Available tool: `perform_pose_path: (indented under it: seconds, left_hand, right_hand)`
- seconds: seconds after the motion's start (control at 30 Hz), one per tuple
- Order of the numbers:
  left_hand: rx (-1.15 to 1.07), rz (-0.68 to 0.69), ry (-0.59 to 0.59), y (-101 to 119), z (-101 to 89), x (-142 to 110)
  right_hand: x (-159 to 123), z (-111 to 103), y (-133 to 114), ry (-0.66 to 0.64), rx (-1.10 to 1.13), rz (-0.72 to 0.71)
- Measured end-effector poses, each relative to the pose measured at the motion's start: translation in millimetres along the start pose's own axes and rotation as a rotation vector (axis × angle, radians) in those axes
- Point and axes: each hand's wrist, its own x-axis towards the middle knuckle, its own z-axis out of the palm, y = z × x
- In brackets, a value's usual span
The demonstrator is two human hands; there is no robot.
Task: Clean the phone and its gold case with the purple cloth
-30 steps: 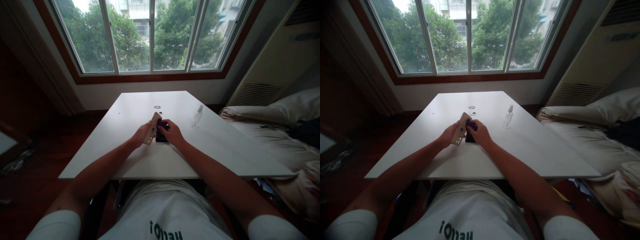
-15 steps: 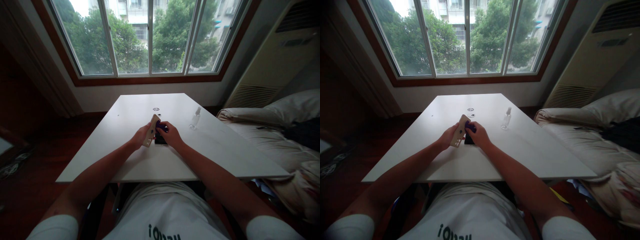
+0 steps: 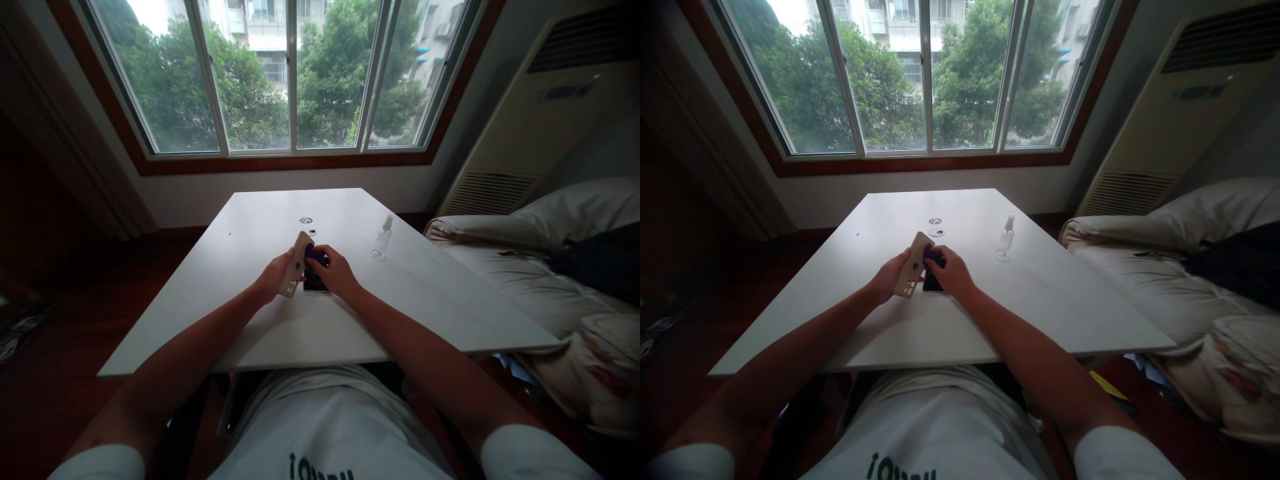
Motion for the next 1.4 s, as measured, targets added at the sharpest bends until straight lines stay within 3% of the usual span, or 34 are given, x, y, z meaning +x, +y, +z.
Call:
perform_pose_path:
  seconds: [0.9, 1.13, 1.23, 1.4]
  left_hand:
    - [-0.022, 0.019, -0.029, -8, -4.7, 6]
    - [-0.033, 0.031, -0.076, -4, 0.7, -1]
    - [-0.025, 0.023, -0.059, -4, 1.1, -1]
    - [-0.056, 0.032, 0.011, -5, 1.0, -1]
  right_hand:
    - [0, -2, -2, -0.001, 0.001, 0.007]
    - [2, -2, 5, 0.115, -0.032, 0.004]
    - [-3, -1, -1, 0.097, -0.041, -0.053]
    - [-16, 5, -21, -0.081, -0.036, -0.268]
